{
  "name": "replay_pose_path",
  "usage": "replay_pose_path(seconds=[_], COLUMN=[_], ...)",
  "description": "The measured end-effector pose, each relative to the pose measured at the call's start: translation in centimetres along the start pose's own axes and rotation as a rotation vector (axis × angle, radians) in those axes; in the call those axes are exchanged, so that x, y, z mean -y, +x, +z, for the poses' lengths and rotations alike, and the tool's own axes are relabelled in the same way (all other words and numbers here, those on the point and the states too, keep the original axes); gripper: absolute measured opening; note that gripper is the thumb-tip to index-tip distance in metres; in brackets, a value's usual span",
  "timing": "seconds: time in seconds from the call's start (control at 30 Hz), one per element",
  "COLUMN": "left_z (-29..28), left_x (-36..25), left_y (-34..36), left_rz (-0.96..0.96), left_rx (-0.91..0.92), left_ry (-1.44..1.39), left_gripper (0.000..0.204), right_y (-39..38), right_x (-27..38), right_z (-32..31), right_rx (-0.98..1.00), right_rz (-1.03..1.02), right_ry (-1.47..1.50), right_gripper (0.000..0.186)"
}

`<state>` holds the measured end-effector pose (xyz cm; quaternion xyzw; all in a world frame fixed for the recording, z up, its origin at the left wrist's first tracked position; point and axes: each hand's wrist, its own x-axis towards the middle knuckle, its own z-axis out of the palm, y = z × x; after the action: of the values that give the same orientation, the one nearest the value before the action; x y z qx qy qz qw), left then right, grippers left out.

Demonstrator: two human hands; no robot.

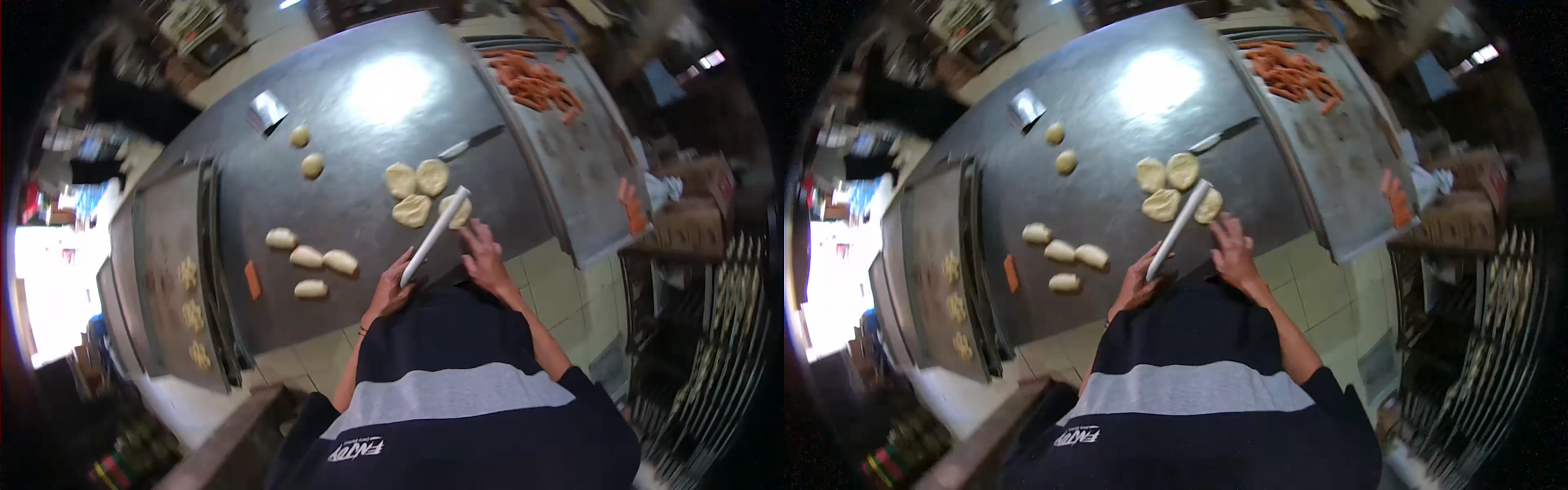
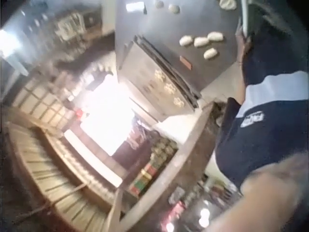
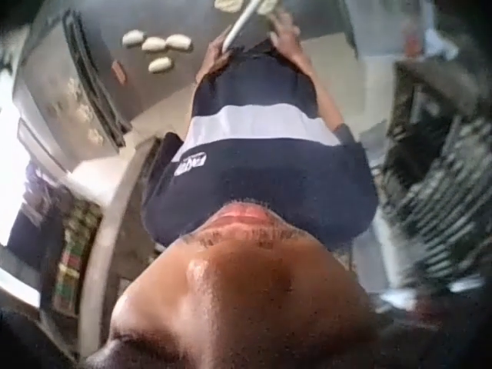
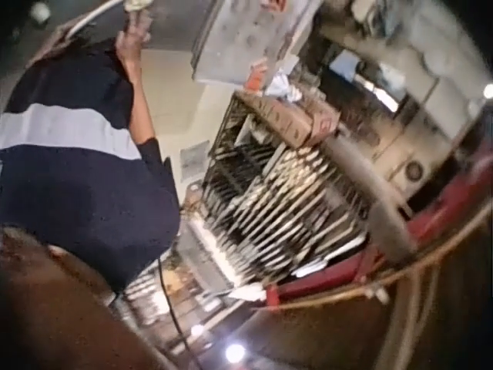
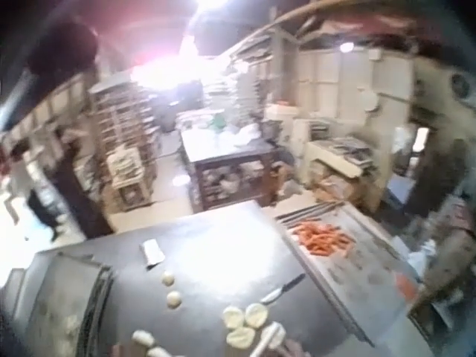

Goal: Shaping and cutting bread dough into decorative flower shapes on a metal workbench.

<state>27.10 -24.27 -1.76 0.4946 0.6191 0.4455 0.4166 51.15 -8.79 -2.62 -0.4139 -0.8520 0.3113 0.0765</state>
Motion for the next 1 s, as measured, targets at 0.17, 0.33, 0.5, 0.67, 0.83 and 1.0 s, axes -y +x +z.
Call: replay_pose_path(seconds=[0.17,0.33,0.5,0.67,0.83,1.0], left_z=[-4.8,-16.2,-21.4,-18.9,-19.1,-7.1], left_x=[0.2,2.8,7.6,8.5,5.8,-2.6], left_y=[0.7,12.7,22.9,26.6,24.6,16.8], left_rz=[-0.343,-0.033,-0.186,-0.247,-0.349,-0.177], left_rx=[-0.486,-0.895,-0.848,-0.762,-0.551,-0.243], left_ry=[-0.082,0.165,0.409,0.627,0.211,-0.233], left_gripper=[0.032,0.041,0.064,0.052,0.04,0.055], right_y=[-2.3,-1.8,-1.2,-2.3,-1.7,-1.9], right_x=[-0.8,1.0,1.5,1.2,1.2,-1.0], right_z=[-2.0,-2.3,-1.2,-1.2,-1.6,-1.8], right_rx=[0.201,0.373,0.454,0.456,0.485,0.48], right_rz=[0.212,0.241,0.294,0.308,0.36,0.436], right_ry=[-0.162,-0.404,-0.508,-0.5,-0.474,-0.424], right_gripper=[0.085,0.099,0.112,0.113,0.116,0.118])
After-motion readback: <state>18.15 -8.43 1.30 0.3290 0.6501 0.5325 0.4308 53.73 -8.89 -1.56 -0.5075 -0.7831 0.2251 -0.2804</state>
